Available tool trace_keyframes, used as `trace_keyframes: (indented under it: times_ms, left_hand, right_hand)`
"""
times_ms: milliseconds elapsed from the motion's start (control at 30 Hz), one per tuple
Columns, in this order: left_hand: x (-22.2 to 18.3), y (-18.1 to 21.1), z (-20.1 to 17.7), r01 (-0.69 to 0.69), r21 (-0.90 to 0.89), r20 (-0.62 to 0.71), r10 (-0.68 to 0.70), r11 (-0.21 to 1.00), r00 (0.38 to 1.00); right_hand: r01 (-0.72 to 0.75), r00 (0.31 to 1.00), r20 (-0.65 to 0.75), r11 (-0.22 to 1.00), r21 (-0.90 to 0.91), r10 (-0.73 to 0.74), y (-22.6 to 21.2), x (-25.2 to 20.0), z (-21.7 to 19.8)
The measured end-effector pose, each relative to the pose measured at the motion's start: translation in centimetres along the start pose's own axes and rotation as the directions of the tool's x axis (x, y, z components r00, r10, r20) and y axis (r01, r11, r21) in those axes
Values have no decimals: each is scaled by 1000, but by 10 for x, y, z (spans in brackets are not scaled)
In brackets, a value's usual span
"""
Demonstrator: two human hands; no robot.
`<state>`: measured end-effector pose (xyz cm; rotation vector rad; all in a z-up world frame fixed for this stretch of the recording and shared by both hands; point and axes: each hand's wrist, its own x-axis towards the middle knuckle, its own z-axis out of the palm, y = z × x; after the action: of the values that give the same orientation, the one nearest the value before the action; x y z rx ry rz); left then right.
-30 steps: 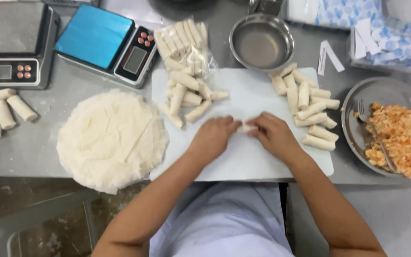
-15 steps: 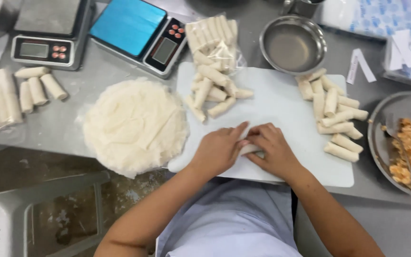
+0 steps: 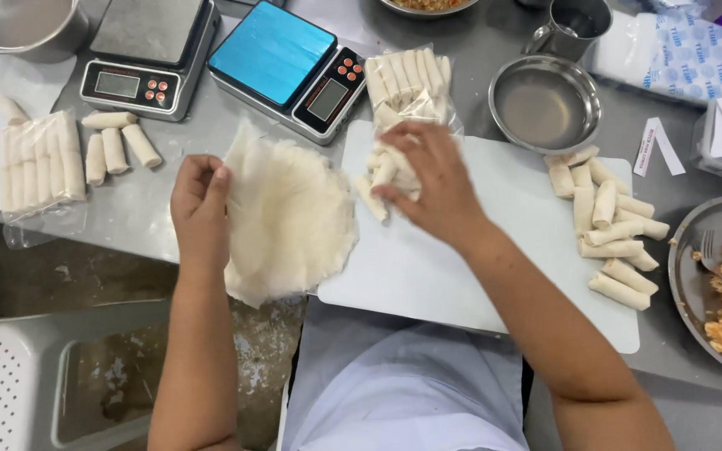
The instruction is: Manually filling and rolling spring rolls or similar food items on a production table.
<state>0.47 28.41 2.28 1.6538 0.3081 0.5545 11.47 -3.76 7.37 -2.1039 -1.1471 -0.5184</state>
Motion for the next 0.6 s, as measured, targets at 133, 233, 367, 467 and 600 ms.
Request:
trace_keyframes:
  times_ms: [133,233,367,467,600]
  left_hand:
    - [-15,39,34,145,-276,173,-99,950,980]
    - [-9,40,56,179,-391,233,-91,903,968]
    - [7,4,34,213,-583,103,-188,784,977]
    - [-7,36,40,207,-648,56,-226,733,973]
    - [-3,12,51,266,-706,141,-238,656,961]
  right_hand:
    - [-330,944,153,805,493,293,-12,-5,49]
    - [-505,828,371,274,818,420,-14,4,73]
    - [-504,841,158,641,579,518,-14,13,73]
    - [-462,867,23,787,409,497,-25,20,79]
    - [-484,865,227,626,611,447,-36,23,111]
